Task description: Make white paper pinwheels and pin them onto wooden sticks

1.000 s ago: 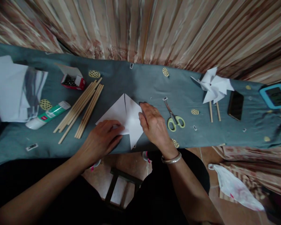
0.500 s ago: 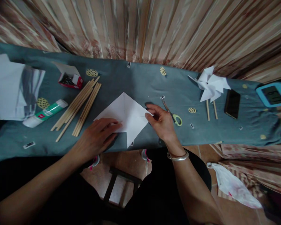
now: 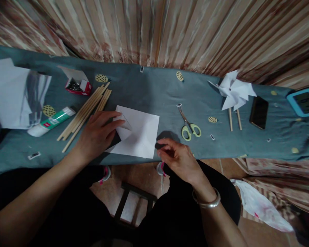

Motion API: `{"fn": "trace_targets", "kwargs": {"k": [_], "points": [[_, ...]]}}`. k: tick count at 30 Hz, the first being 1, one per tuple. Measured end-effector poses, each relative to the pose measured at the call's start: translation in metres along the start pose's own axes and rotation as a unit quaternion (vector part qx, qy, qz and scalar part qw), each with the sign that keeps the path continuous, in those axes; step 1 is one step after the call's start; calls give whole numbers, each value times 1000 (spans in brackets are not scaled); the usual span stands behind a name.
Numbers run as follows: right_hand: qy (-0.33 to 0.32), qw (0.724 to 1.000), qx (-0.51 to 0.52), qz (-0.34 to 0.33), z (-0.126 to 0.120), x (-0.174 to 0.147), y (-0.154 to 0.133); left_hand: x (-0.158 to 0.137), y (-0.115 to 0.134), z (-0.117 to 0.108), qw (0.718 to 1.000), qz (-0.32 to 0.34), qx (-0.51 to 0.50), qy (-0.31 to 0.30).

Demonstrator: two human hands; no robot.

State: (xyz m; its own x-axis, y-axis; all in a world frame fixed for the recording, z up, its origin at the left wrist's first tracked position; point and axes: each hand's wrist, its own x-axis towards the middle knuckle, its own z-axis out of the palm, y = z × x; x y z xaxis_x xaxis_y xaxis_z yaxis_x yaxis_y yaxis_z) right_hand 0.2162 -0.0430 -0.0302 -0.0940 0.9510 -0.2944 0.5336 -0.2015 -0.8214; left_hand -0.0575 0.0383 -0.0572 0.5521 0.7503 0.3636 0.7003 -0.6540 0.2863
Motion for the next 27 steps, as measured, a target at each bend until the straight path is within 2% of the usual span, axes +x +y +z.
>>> {"fn": "trace_targets", "kwargs": {"k": [3, 5, 7, 9, 12, 14, 20, 27], "points": [[50, 988, -137, -44, -1, -8, -4, -4, 2, -5, 1000, -13, -2, 26], [92, 972, -187, -111, -1, -8, -7, -11, 12, -10, 998, 20, -35, 42], [93, 959, -203, -176, 2, -6, -10, -19, 26, -12, 994, 63, -85, 19], [63, 953, -207, -210, 6, -4, -10, -25, 39, -12, 992, 81, -95, -34], [25, 954, -209, -213, 13, -3, -9, -29, 51, -8, 990, 80, -74, -89], [10, 954, -212, -210, 16, -2, -9, -28, 52, -5, 990, 75, -61, -99], [6, 962, -188, -200, 15, 1, -7, -30, 50, -2, 992, 86, -48, -75], [11, 974, -94, -206, 23, 6, -5, -36, 50, -1, 992, 73, -76, -72]]}}
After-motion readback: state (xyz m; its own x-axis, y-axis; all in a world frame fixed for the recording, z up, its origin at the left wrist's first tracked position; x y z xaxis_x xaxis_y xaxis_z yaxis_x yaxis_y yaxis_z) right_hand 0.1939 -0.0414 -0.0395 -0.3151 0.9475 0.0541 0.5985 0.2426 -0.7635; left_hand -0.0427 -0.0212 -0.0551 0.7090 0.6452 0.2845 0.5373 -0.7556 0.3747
